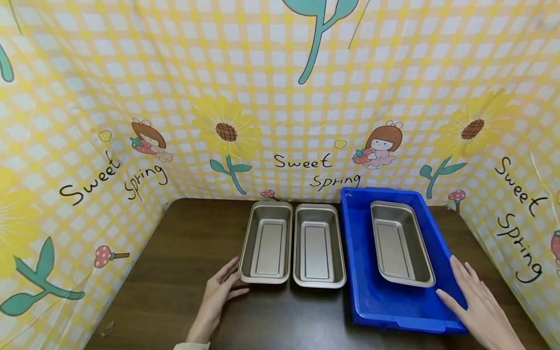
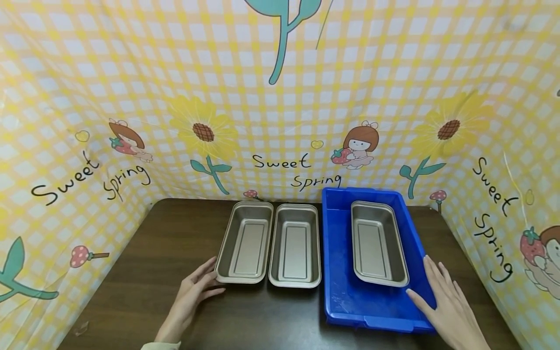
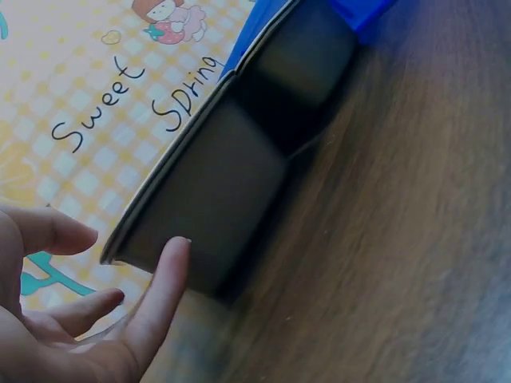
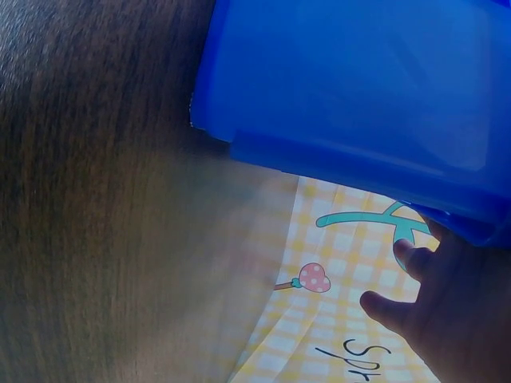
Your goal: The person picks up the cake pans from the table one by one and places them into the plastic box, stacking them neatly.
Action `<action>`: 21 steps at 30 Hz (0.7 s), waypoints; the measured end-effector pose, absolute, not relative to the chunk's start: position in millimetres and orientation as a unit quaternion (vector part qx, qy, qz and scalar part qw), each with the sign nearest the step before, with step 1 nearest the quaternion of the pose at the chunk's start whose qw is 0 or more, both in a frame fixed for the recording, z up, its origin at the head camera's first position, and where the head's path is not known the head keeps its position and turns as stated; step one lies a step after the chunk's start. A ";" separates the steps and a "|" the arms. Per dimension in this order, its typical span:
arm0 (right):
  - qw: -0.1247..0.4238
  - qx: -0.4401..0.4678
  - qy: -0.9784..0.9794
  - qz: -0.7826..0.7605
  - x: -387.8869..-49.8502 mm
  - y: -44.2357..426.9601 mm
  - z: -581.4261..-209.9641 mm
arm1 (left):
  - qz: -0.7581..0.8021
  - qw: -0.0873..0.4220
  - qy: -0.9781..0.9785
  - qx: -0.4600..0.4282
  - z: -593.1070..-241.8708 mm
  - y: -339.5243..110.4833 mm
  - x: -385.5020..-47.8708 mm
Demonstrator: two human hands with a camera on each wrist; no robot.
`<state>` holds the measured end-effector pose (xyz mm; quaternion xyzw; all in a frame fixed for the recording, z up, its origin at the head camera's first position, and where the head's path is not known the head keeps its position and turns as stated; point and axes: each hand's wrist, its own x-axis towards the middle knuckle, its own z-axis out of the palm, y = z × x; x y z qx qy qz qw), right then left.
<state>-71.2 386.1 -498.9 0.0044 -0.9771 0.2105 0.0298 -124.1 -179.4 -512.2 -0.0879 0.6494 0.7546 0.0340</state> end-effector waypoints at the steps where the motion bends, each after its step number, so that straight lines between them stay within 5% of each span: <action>1: 0.029 0.004 -0.977 0.210 -71.5 386.2 -498.9 | 0.758 0.035 0.645 -0.086 -513.2 -178.7 -124.1; 21: 0.023 0.004 -0.976 0.216 -71.7 386.4 -498.4 | 0.801 0.044 0.594 -0.057 -522.6 -173.0 -131.3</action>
